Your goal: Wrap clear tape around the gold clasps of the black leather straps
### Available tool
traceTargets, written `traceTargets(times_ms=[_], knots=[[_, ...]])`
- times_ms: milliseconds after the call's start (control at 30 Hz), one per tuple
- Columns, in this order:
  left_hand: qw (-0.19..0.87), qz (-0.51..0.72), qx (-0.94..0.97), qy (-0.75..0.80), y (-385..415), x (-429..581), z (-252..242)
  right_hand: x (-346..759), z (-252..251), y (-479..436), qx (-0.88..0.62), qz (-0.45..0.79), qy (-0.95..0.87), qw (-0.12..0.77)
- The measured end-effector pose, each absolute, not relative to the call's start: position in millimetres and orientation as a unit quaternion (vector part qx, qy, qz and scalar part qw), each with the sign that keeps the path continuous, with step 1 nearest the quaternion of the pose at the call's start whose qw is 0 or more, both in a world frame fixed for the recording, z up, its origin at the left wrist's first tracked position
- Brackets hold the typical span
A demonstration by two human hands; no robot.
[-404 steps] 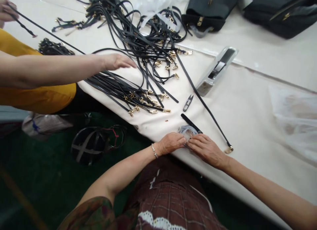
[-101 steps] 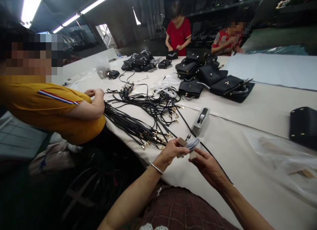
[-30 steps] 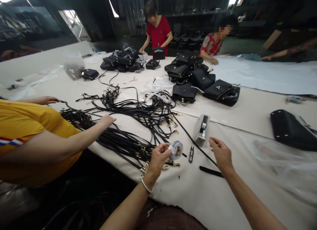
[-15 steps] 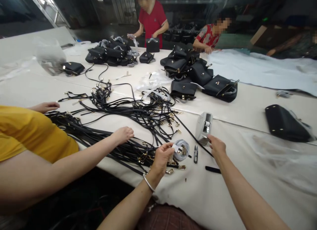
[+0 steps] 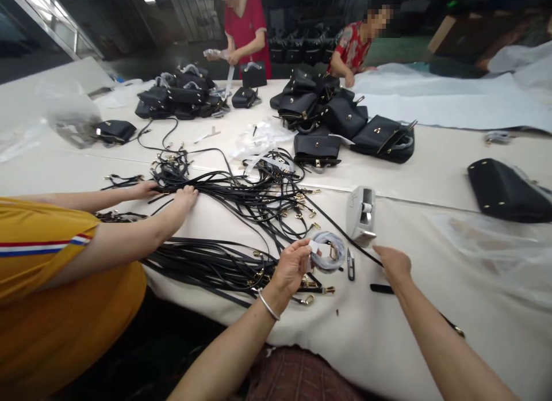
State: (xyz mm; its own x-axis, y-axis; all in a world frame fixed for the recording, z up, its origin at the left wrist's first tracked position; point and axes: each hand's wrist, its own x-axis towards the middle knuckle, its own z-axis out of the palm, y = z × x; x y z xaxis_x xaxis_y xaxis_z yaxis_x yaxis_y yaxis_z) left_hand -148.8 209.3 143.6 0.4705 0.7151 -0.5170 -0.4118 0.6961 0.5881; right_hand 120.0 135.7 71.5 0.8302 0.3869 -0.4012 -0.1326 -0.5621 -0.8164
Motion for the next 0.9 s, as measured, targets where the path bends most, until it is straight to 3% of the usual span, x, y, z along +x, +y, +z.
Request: traceTargets(times_ms=[133,267,400,700,900], knots=[[0.794,0.366,0.260,0.410,216.4,-146.3,143.4,108.2,105.2,117.8,-0.810,0.352,-0.119,0.454],[0.758,0.364,0.355,0.408,217.7,-141.7,144.2,59.7,155.0,119.9,-0.727,0.479,-0.272,0.409],[0.741,0.357,0.406,0.398,211.5,-136.4,147.8,19.1,185.4,142.0,-0.687,0.497,-0.363,0.386],[0.749,0.355,0.415,0.375,196.5,-134.2,144.8,30.5,159.9,153.6,-0.755,0.410,-0.374,0.349],[0.670,0.391,0.469,0.422,178.9,-125.7,148.6,33.2,154.4,150.2,-0.722,0.414,-0.404,0.379]])
